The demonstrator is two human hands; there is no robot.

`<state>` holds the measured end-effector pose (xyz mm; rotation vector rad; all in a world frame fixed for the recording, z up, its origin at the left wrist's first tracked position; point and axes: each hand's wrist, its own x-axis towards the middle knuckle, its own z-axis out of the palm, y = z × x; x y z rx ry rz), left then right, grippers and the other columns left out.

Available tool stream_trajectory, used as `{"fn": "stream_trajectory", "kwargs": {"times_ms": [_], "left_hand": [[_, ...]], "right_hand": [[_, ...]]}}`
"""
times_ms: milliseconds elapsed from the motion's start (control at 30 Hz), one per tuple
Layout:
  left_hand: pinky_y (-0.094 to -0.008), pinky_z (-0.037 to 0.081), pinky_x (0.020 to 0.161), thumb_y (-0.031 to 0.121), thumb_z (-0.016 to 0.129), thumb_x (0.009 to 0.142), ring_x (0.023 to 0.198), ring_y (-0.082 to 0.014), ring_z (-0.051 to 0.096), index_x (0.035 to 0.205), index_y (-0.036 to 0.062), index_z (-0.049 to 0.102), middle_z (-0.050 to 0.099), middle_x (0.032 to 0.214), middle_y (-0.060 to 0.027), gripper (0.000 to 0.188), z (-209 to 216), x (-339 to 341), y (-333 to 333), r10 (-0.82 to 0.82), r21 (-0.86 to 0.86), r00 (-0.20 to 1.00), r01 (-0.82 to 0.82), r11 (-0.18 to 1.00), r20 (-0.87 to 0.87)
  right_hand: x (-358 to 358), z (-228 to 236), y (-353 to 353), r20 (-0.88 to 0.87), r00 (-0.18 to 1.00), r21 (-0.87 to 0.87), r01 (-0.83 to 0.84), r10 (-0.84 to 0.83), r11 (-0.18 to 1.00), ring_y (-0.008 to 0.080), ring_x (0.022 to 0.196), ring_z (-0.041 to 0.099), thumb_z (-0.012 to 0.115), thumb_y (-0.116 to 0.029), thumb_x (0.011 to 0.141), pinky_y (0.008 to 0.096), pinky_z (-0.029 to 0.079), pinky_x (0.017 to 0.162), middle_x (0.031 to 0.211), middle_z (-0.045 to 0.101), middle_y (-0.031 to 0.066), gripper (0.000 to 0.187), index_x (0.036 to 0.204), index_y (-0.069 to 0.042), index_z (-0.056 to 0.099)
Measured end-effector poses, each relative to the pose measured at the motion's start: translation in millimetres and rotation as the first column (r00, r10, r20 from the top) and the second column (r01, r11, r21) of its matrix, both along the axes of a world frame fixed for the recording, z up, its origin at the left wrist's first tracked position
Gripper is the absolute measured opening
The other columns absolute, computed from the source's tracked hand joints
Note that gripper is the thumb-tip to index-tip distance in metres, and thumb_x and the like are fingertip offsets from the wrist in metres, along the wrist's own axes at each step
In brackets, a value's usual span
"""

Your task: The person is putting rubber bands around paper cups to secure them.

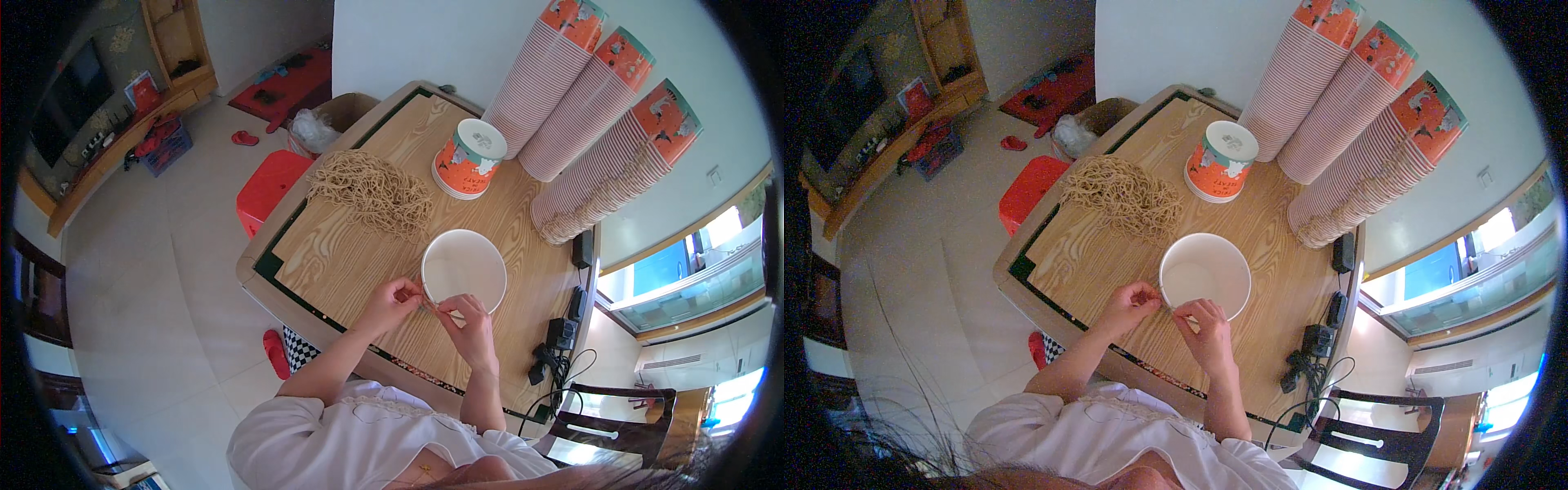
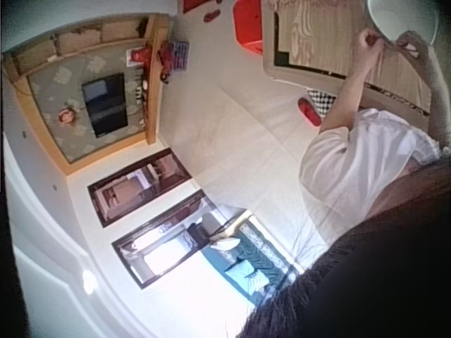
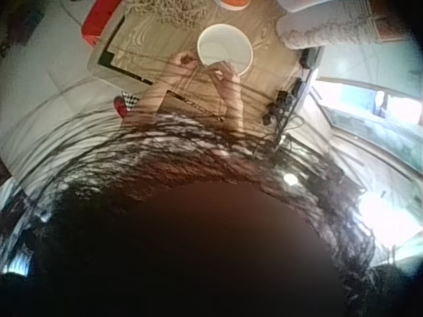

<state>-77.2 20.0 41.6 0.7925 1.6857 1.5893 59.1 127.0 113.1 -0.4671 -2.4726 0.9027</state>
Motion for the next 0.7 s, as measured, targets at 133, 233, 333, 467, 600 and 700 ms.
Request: {"fn": "stream_trajectory", "kwargs": {"times_ms": [133, 233, 333, 467, 600, 700], "left_hand": [[-0.0236, 0.046, 0.066, 0.010, 0.063, 0.078, 0.070, -0.0087, 0.055, 0.085, 0.0021, 0.059, 0.061, 0.078, -0.0017, 0.011, -1.7, -0.8, -0.5, 0.001, 0.021, 1.000, -0.001, 1.000, 0.003], [-0.0237, 0.046, 0.066, 0.009, 0.063, 0.078, 0.072, -0.0086, 0.055, 0.086, 0.0015, 0.059, 0.061, 0.078, -0.0021, 0.012, -2.0, -0.8, 0.4, 0.024, -0.012, 1.000, -0.024, 1.000, 0.010], [-0.0235, 0.046, 0.066, 0.009, 0.063, 0.077, 0.072, -0.0090, 0.055, 0.086, 0.0022, 0.059, 0.061, 0.078, -0.0028, 0.012, -7.6, -3.2, -0.2, 0.029, 0.003, 0.998, -0.029, 1.000, 0.053], [-0.0242, 0.046, 0.068, 0.010, 0.064, 0.077, 0.076, -0.0095, 0.055, 0.094, 0.0043, 0.057, 0.060, 0.087, -0.0034, 0.019, 11.7, -13.0, -1.5, 0.157, 0.046, 0.967, -0.151, 0.987, -0.201], [-0.0265, 0.047, 0.072, 0.009, 0.064, 0.076, 0.085, -0.0130, 0.057, 0.103, 0.0050, 0.055, 0.060, 0.098, -0.0045, 0.029, 70.0, -13.2, 24.2, 0.156, 0.357, 0.823, 0.061, 0.932, -0.546], [-0.0292, 0.048, 0.075, 0.007, 0.063, 0.075, 0.086, -0.0160, 0.058, 0.104, 0.0043, 0.055, 0.061, 0.097, -0.0073, 0.030, 87.3, -5.3, 67.3, -0.003, 0.410, 0.865, 0.240, 0.880, -0.501]], "right_hand": [[-6.3, 7.4, -3.6, -0.050, 0.999, -0.046, 0.015, -0.017, 0.999, 0.0275, 0.085, 0.058, 0.067, -0.004, 0.068, 0.0361, 0.046, 0.074, 0.088, 0.062, 0.0092, 0.014, 0.078, -0.004, 0.057], [-12.1, 10.2, -2.8, -0.031, 1.000, -0.024, 0.000, -0.001, 1.000, 0.0281, 0.088, 0.057, 0.067, -0.004, 0.069, 0.0360, 0.046, 0.076, 0.090, 0.062, 0.0098, 0.013, 0.079, -0.004, 0.058], [-15.3, 8.5, -0.2, -0.061, 0.998, -0.002, -0.019, 0.018, 1.000, 0.0273, 0.085, 0.058, 0.066, -0.002, 0.069, 0.0347, 0.046, 0.074, 0.087, 0.061, 0.0100, 0.012, 0.078, -0.004, 0.058], [-9.2, 21.9, 6.9, -0.103, 0.994, -0.085, 0.038, -0.047, 0.996, 0.0240, 0.079, 0.059, 0.066, 0.001, 0.069, 0.0315, 0.047, 0.069, 0.083, 0.060, 0.0104, 0.011, 0.077, -0.003, 0.060], [-11.6, 44.2, 21.4, -0.101, 0.990, -0.110, 0.087, -0.099, 0.990, 0.0156, 0.073, 0.058, 0.064, 0.005, 0.069, 0.0259, 0.046, 0.067, 0.078, 0.059, 0.0079, 0.011, 0.079, 0.000, 0.062], [-15.4, 40.2, 45.5, -0.125, 0.987, 0.003, 0.103, -0.101, 0.995, 0.0188, 0.072, 0.058, 0.061, 0.002, 0.073, 0.0276, 0.047, 0.066, 0.082, 0.060, 0.0099, 0.011, 0.084, -0.001, 0.061]]}}
